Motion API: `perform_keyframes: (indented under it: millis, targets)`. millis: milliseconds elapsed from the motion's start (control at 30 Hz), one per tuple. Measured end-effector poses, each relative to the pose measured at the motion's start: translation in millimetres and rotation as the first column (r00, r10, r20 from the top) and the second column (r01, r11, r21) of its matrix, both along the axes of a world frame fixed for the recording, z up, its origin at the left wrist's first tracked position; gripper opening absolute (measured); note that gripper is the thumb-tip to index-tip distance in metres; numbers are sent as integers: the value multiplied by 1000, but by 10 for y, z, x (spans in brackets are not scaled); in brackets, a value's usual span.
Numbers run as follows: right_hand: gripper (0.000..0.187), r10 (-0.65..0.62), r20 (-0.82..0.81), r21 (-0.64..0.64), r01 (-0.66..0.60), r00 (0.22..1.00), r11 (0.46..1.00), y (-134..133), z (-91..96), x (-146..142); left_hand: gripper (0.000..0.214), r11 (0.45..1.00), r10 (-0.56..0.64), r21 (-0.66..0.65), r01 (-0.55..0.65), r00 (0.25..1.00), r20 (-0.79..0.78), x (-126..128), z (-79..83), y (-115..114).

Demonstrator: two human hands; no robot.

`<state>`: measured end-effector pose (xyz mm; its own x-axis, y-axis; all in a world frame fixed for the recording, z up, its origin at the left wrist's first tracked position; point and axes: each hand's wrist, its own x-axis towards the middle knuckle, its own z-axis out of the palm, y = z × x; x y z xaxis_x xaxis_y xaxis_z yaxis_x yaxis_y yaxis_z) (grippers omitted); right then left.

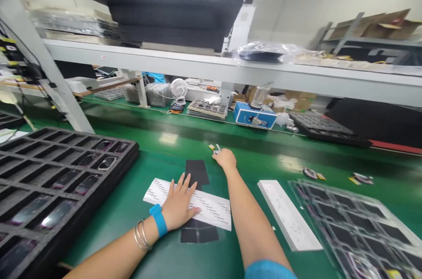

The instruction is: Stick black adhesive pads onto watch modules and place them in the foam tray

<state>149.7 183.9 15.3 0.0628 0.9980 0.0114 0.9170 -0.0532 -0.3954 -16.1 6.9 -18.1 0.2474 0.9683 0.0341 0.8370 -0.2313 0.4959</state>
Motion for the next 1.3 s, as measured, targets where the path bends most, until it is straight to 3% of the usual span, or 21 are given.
perform_keyframes:
  millis: [100,133,200,267,333,400,500,667,800,933,1067,1300]
  targets:
    - [32,169,-32,72,-167,985,983,-232,129,22,75,991,66,84,-100,937,343,-10,68,62]
    - [32,254,-64,106,-247,965,963,-360,177,27,75,984,96,83,-155,867,490,-25,100,88]
    - [33,460,-168,174,-433,872,885,-684,256,29,78,974,167,-22,-226,645,746,-64,171,134]
    - [35,595,-257,190,-564,762,804,-1051,297,23,85,970,244,-210,-126,406,881,-100,237,153]
    - [34,630,-311,175,-609,711,774,-1382,291,19,87,933,303,-344,110,278,912,-113,280,139]
    - [32,604,-365,161,-591,708,791,-1614,246,24,81,873,302,-380,307,271,914,-99,284,107]
    - [31,541,-460,154,-537,704,829,-1733,144,59,62,835,261,-371,407,301,917,-55,223,73]
    - [20,451,-556,205,-411,698,888,-1629,-27,104,48,843,304,-432,319,380,874,-15,98,91]
    - [20,406,-558,213,-347,724,913,-1614,-113,77,44,861,302,-426,279,395,868,0,91,94]
    - [19,457,-455,339,-326,764,883,-1653,-132,42,33,890,251,-385,245,441,862,32,126,45]
    - [23,514,-331,456,-343,791,821,-1662,-151,14,41,863,270,-437,252,502,822,68,124,6]
    - [23,562,-130,578,-398,817,713,-1632,-247,42,41,885,282,-423,194,501,819,95,130,-9]
